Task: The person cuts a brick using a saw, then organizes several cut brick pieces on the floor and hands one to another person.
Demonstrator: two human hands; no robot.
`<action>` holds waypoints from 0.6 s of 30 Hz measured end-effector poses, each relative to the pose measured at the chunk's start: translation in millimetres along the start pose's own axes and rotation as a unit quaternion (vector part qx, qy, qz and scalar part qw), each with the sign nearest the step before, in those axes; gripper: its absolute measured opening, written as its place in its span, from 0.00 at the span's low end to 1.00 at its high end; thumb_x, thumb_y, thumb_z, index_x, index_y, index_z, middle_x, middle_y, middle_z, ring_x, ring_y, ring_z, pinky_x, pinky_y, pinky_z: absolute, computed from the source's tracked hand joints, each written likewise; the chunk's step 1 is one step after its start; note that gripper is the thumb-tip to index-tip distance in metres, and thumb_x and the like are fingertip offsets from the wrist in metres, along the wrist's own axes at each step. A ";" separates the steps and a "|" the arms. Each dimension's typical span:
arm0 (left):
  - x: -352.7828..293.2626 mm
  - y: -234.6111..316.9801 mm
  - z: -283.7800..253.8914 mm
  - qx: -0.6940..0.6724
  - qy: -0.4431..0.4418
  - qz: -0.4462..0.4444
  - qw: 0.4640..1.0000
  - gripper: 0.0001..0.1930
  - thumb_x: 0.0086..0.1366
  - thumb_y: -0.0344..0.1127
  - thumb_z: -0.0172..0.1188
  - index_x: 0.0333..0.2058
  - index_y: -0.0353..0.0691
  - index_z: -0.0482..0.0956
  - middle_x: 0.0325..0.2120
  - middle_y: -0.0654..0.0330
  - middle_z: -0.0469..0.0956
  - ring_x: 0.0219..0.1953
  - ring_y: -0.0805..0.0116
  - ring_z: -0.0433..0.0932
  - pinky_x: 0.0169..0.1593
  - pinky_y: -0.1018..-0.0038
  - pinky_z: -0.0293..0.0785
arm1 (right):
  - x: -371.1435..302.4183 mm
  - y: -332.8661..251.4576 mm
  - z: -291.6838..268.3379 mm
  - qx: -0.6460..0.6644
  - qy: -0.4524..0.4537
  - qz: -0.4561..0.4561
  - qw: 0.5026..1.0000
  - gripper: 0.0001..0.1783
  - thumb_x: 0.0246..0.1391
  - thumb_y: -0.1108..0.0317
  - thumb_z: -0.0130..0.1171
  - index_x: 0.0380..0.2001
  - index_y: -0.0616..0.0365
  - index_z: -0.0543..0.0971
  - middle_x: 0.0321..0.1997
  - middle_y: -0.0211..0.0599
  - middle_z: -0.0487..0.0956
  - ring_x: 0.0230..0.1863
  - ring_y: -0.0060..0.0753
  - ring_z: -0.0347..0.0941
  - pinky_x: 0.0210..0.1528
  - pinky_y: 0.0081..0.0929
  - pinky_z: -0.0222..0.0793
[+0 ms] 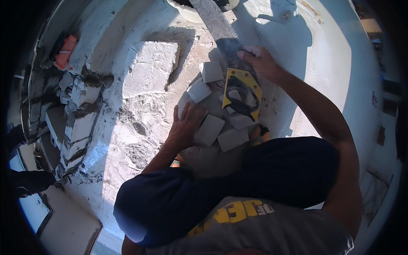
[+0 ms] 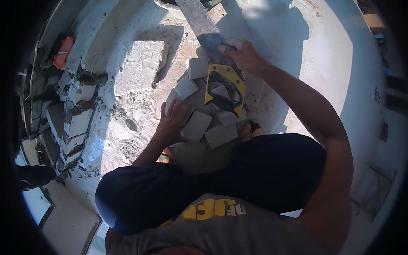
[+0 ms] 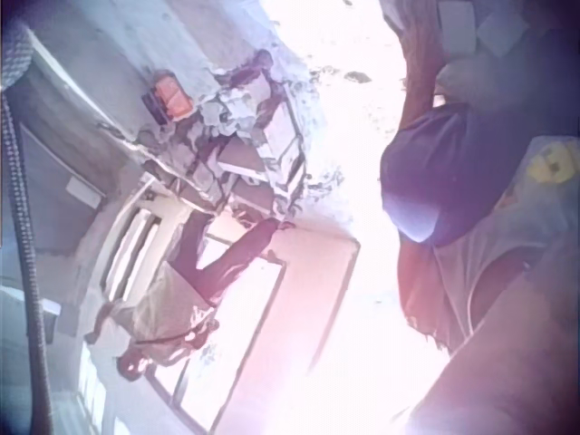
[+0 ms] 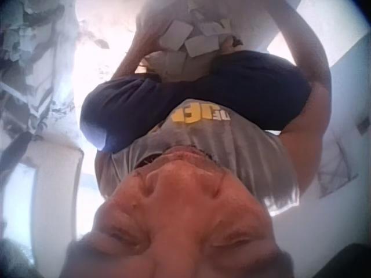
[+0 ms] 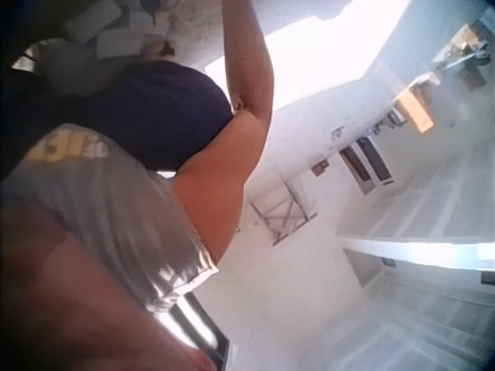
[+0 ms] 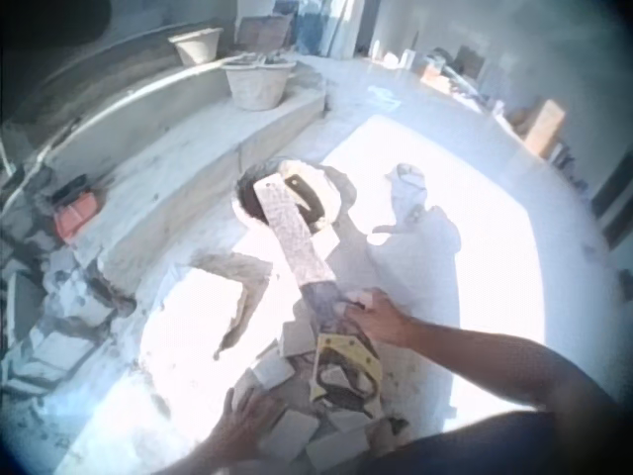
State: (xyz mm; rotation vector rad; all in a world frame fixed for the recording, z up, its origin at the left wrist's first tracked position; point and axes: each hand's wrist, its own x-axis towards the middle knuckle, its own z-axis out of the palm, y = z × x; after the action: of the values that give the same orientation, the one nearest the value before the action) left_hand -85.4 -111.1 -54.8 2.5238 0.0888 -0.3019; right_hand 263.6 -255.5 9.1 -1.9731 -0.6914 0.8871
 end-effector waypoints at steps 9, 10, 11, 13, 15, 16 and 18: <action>14.0 34.3 30.9 -0.003 0.028 -0.052 0.998 0.64 0.42 0.73 0.77 0.75 0.54 0.60 0.71 0.39 0.58 0.78 0.30 0.46 0.69 0.23 0.51 | 29.7 92.1 -145.3 0.016 0.127 0.044 0.991 0.22 0.72 0.52 0.60 0.40 0.64 0.83 0.29 0.25 0.77 0.28 0.17 0.67 0.33 0.25 0.66; 15.4 32.6 29.0 -0.008 0.011 -0.065 0.998 0.63 0.43 0.72 0.77 0.75 0.54 0.61 0.71 0.39 0.58 0.78 0.31 0.46 0.69 0.23 0.53 | 32.8 97.4 -145.1 0.037 0.118 0.060 0.990 0.21 0.72 0.52 0.60 0.39 0.64 0.83 0.29 0.24 0.77 0.28 0.17 0.67 0.33 0.24 0.66; 16.3 33.0 23.1 0.011 -0.019 -0.058 0.998 0.62 0.44 0.71 0.77 0.75 0.54 0.62 0.70 0.39 0.59 0.78 0.32 0.47 0.68 0.24 0.54 | 35.1 100.5 -146.2 0.057 0.109 0.076 0.990 0.21 0.72 0.52 0.60 0.39 0.63 0.83 0.29 0.24 0.77 0.27 0.17 0.67 0.32 0.24 0.66; 15.3 34.4 8.1 0.050 -0.073 -0.052 0.995 0.59 0.44 0.67 0.79 0.74 0.54 0.63 0.70 0.40 0.60 0.77 0.33 0.48 0.67 0.25 0.57 | 41.5 103.0 -150.1 0.050 0.074 0.107 0.990 0.20 0.73 0.53 0.59 0.38 0.62 0.83 0.28 0.23 0.77 0.26 0.16 0.69 0.31 0.22 0.66; 5.1 35.0 16.8 0.073 -0.058 -0.055 0.994 0.56 0.44 0.60 0.78 0.72 0.50 0.65 0.69 0.40 0.62 0.78 0.33 0.47 0.67 0.23 0.55 | 48.2 92.1 -143.2 0.031 0.035 0.127 0.991 0.20 0.72 0.53 0.59 0.36 0.60 0.83 0.28 0.23 0.77 0.26 0.15 0.68 0.30 0.21 0.65; 2.5 37.2 21.0 0.099 -0.060 -0.053 0.992 0.55 0.46 0.60 0.77 0.72 0.49 0.65 0.69 0.40 0.62 0.78 0.31 0.46 0.68 0.23 0.53 | 53.5 90.8 -149.0 -0.066 0.031 0.149 0.986 0.21 0.70 0.51 0.61 0.33 0.59 0.82 0.26 0.22 0.76 0.25 0.15 0.70 0.31 0.20 0.66; 6.7 42.6 21.9 0.068 0.013 -0.033 0.997 0.54 0.45 0.58 0.76 0.71 0.47 0.66 0.68 0.41 0.63 0.79 0.34 0.45 0.67 0.21 0.52 | 47.4 103.9 -192.5 -0.438 0.066 0.107 0.890 0.28 0.66 0.46 0.64 0.33 0.67 0.81 0.33 0.47 0.82 0.38 0.45 0.82 0.44 0.41 0.77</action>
State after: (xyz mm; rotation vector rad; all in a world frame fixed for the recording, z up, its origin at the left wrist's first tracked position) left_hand -77.6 -158.6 -50.4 2.6642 0.1661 -0.3118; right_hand 458.2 -362.1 -19.9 -2.9306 -0.9006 0.5863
